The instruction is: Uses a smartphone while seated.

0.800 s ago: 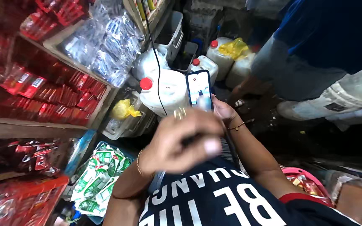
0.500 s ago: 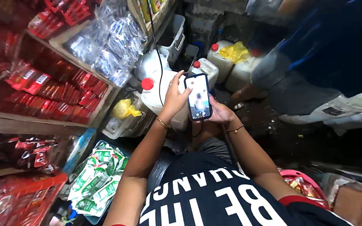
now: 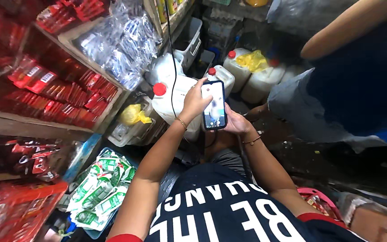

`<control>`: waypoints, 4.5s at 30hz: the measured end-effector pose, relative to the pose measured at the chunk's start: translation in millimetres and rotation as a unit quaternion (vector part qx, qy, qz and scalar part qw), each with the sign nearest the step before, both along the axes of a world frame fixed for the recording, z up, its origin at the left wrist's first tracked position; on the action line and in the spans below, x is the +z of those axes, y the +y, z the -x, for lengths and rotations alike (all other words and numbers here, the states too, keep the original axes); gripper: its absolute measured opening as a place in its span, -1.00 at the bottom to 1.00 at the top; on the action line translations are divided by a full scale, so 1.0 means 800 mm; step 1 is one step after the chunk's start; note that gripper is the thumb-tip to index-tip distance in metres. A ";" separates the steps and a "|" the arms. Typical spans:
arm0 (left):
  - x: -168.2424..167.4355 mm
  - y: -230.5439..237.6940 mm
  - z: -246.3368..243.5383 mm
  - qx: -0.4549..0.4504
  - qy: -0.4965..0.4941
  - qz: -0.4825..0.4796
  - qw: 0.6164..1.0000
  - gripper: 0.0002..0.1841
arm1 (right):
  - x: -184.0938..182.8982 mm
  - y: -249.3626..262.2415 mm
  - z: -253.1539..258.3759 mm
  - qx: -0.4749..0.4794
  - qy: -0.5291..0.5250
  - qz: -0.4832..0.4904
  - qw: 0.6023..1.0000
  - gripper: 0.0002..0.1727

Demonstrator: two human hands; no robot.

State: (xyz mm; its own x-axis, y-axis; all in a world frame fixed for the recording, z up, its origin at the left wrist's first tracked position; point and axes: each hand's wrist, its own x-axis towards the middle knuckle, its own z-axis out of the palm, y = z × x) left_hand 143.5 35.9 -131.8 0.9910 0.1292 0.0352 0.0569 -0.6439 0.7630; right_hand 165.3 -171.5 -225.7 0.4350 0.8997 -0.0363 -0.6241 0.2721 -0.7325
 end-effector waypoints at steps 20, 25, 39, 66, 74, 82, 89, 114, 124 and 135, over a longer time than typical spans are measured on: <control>-0.008 0.019 -0.002 -0.044 -0.020 0.234 0.971 -0.48 | -0.001 -0.006 0.000 -0.014 0.005 0.019 1.000 -0.37; -0.005 0.020 0.002 -0.048 -0.017 0.228 0.972 -0.48 | 0.000 -0.005 0.002 -0.021 0.007 0.033 0.999 -0.34; -0.016 0.021 0.003 -0.055 -0.039 0.209 0.975 -0.37 | -0.001 -0.002 0.000 -0.005 0.022 -0.003 1.000 -0.29; -0.016 0.020 0.007 -0.071 -0.033 0.189 0.979 -0.40 | -0.004 -0.005 -0.001 -0.011 0.010 0.029 0.999 -0.34; -0.020 0.019 -0.001 -0.039 -0.071 0.216 0.973 -0.61 | -0.001 -0.004 -0.001 -0.007 -0.006 0.025 1.000 -0.36; -0.020 0.008 -0.008 -0.006 -0.078 0.167 0.983 -0.71 | 0.005 -0.005 0.005 -0.029 -0.023 0.034 0.999 -0.30; -0.014 0.012 -0.002 -0.014 -0.071 0.211 0.975 -0.70 | 0.003 -0.004 0.003 -0.028 -0.019 0.039 0.999 -0.30; -0.019 0.016 0.000 -0.014 -0.043 0.251 0.967 -0.60 | -0.001 -0.006 0.002 -0.025 -0.014 0.042 0.999 -0.35; -0.026 0.015 -0.001 -0.023 -0.046 0.282 0.958 -0.58 | -0.003 -0.005 0.000 -0.017 0.000 0.031 0.999 -0.36; -0.028 0.015 0.002 -0.029 -0.046 0.295 0.954 -0.58 | -0.001 -0.004 0.001 -0.011 0.002 0.019 1.000 -0.35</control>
State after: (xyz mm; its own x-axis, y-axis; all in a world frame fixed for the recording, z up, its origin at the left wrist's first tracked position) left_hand 141.9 47.7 -154.0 0.9933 0.0992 0.0595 -0.0495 -0.1000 0.9938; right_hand 164.4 -174.9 -226.7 0.4544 0.8879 -0.0722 -0.6218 0.2581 -0.7394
